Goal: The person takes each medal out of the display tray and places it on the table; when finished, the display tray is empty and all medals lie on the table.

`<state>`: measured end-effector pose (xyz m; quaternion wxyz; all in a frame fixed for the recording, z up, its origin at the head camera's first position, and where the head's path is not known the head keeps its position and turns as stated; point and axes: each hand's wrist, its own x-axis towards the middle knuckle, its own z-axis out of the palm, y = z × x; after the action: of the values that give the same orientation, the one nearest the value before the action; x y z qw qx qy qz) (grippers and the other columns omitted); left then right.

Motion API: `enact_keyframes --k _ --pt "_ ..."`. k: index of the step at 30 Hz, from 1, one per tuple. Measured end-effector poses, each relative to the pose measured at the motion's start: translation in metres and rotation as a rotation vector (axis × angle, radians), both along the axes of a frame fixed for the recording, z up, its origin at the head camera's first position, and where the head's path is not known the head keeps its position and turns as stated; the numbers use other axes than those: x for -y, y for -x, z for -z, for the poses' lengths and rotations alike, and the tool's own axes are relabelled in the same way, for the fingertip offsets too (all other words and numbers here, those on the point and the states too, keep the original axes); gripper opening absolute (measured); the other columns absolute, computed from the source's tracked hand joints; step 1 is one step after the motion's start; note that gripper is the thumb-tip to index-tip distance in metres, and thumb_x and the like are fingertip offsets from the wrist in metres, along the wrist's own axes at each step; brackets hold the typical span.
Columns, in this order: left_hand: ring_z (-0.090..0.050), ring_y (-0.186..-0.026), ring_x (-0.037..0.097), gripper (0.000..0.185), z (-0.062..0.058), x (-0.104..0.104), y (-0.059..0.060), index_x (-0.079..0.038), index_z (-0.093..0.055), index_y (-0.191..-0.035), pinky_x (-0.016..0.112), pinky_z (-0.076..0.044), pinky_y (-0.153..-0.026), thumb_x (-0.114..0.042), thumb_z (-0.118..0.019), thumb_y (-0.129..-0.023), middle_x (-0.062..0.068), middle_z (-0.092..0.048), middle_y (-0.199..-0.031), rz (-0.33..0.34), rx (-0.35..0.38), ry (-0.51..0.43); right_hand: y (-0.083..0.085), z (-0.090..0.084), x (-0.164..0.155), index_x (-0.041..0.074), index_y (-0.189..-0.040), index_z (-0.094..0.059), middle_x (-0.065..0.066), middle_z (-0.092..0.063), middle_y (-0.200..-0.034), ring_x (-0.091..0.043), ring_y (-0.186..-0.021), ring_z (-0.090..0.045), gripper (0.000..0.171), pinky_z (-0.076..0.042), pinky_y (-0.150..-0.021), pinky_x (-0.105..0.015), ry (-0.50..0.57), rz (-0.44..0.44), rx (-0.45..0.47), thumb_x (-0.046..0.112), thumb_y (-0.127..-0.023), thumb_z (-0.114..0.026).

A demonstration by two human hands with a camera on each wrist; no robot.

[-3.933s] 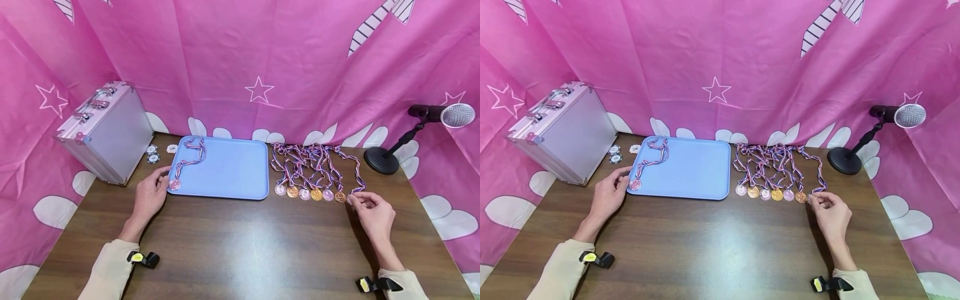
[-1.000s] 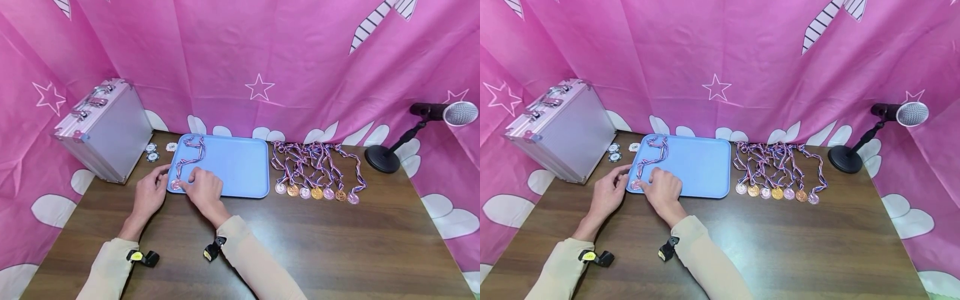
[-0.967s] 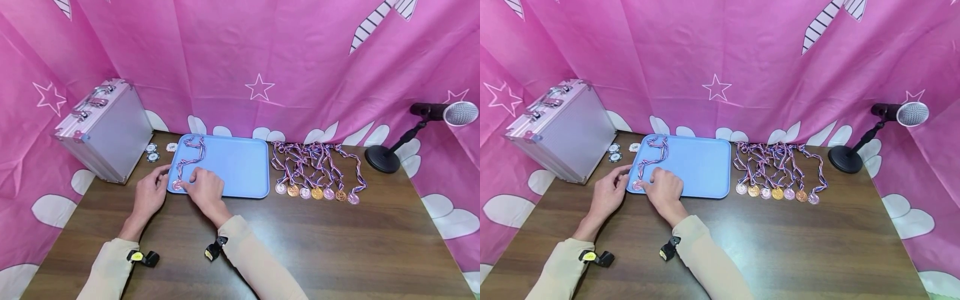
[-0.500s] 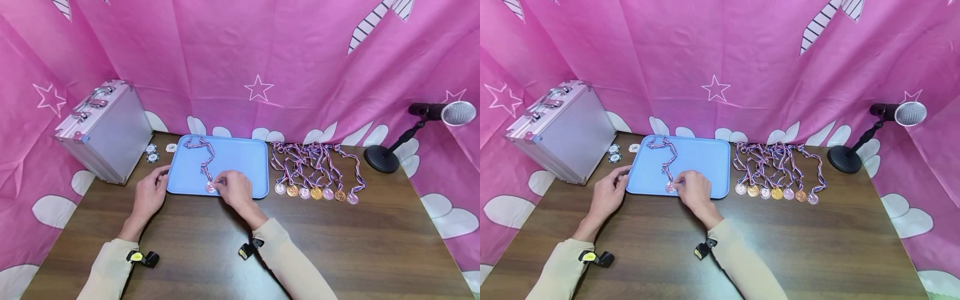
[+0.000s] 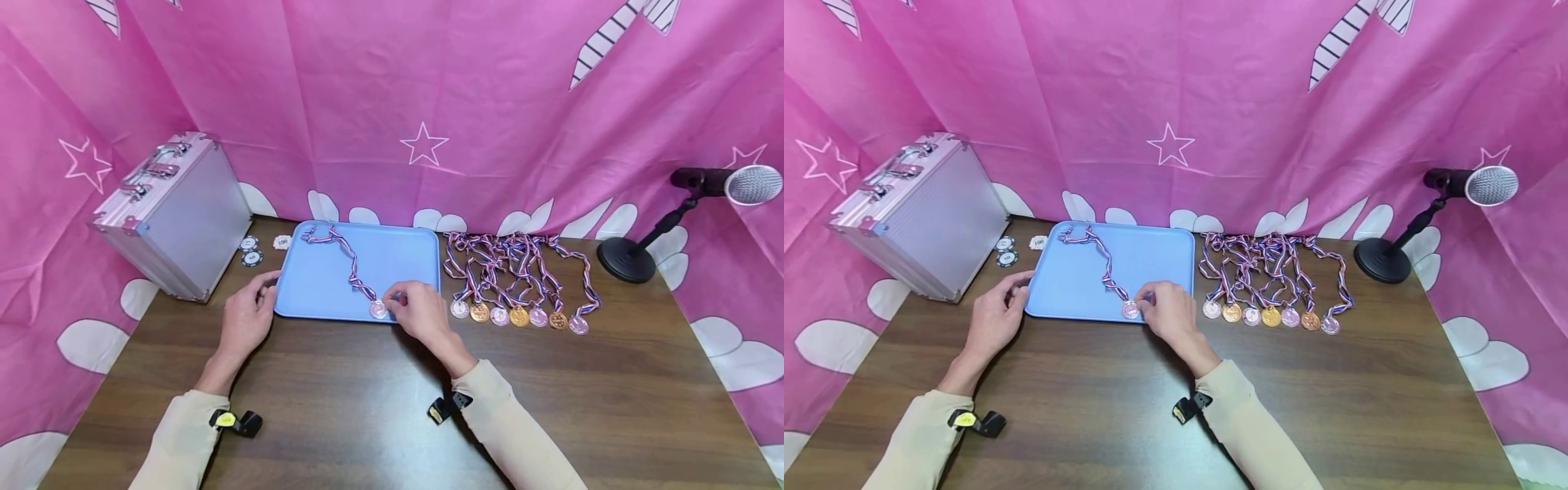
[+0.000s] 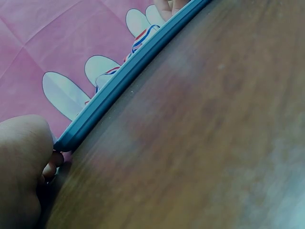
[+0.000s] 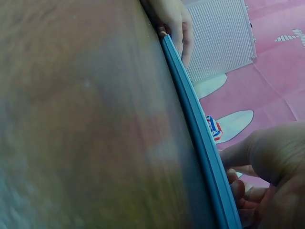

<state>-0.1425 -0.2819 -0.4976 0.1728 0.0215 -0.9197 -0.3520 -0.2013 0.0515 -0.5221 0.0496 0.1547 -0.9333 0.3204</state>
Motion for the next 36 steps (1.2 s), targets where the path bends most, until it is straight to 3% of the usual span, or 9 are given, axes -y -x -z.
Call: enact_keyframes --k 7,15,18,22,26,29,36 --pt "-0.048 -0.064 0.014 0.034 0.0 0.0 0.0 -0.006 -0.072 -0.144 0.034 -0.038 -0.062 -0.012 -0.06 -0.113 0.006 -0.059 -0.079 0.0 0.002 0.002 -0.003 -0.002 0.007 0.031 -0.094 -0.079 0.016 -0.061 -0.073 -0.011 -0.065 -0.058 0.034 -0.045 -0.057 -0.035 -0.019 0.038 0.03 0.06 -0.082 -0.094" --pt "-0.049 -0.066 0.017 0.035 0.0 -0.001 0.0 -0.006 -0.071 -0.145 0.034 -0.038 -0.063 -0.013 -0.058 -0.114 0.007 -0.06 -0.081 0.006 0.024 -0.005 -0.01 -0.017 0.007 0.027 -0.088 -0.073 0.012 -0.065 -0.083 -0.012 -0.078 -0.061 0.033 -0.049 -0.073 -0.037 0.067 0.055 0.126 0.041 -0.078 -0.101" --pt "-0.05 -0.067 0.019 0.035 0.0 0.0 0.0 -0.006 -0.071 -0.146 0.034 -0.038 -0.064 -0.013 -0.058 -0.114 0.008 -0.06 -0.082 0.003 0.024 -0.011 -0.016 -0.037 0.001 0.022 -0.089 -0.072 0.01 -0.07 -0.081 -0.011 -0.075 -0.064 0.027 -0.05 -0.075 -0.035 0.137 -0.005 0.165 0.029 -0.084 -0.097" --pt "-0.051 -0.067 0.02 0.035 0.001 0.0 0.001 -0.006 -0.071 -0.146 0.035 -0.038 -0.063 -0.013 -0.058 -0.114 0.008 -0.061 -0.083 -0.001 0.029 -0.015 -0.024 -0.064 -0.009 0.011 -0.093 -0.075 0.001 -0.078 -0.079 -0.013 -0.067 -0.072 0.016 -0.052 -0.065 -0.03 0.281 -0.063 0.209 0.014 -0.091 -0.091" --pt "-0.051 -0.065 0.02 0.035 0.002 -0.002 0.002 -0.007 -0.071 -0.146 0.035 -0.039 -0.062 -0.014 -0.058 -0.114 0.007 -0.06 -0.081 -0.001 0.032 -0.012 -0.027 -0.079 -0.024 0.001 -0.104 -0.079 -0.007 -0.08 -0.082 -0.016 -0.064 -0.074 0.013 -0.054 -0.057 -0.025 0.505 -0.051 0.319 0.004 -0.094 -0.086" --pt "-0.05 -0.064 0.019 0.034 0.002 -0.002 0.001 -0.007 -0.071 -0.145 0.034 -0.039 -0.061 -0.013 -0.058 -0.114 0.006 -0.057 -0.078 0.007 0.012 -0.008 -0.029 -0.089 -0.037 -0.006 -0.112 -0.079 -0.009 -0.08 -0.085 -0.016 -0.064 -0.074 0.019 -0.058 -0.059 -0.025 0.639 -0.047 0.377 -0.001 -0.095 -0.082" --pt "-0.049 -0.064 0.017 0.034 0.001 0.0 0.0 -0.005 -0.071 -0.144 0.032 -0.038 -0.062 -0.016 -0.061 -0.114 0.005 -0.056 -0.076 0.025 -0.011 0.005 -0.04 -0.118 -0.069 -0.012 -0.119 -0.077 -0.008 -0.081 -0.088 -0.017 -0.066 -0.076 0.025 -0.057 -0.058 -0.024 0.734 -0.082 0.373 -0.001 -0.096 -0.08"
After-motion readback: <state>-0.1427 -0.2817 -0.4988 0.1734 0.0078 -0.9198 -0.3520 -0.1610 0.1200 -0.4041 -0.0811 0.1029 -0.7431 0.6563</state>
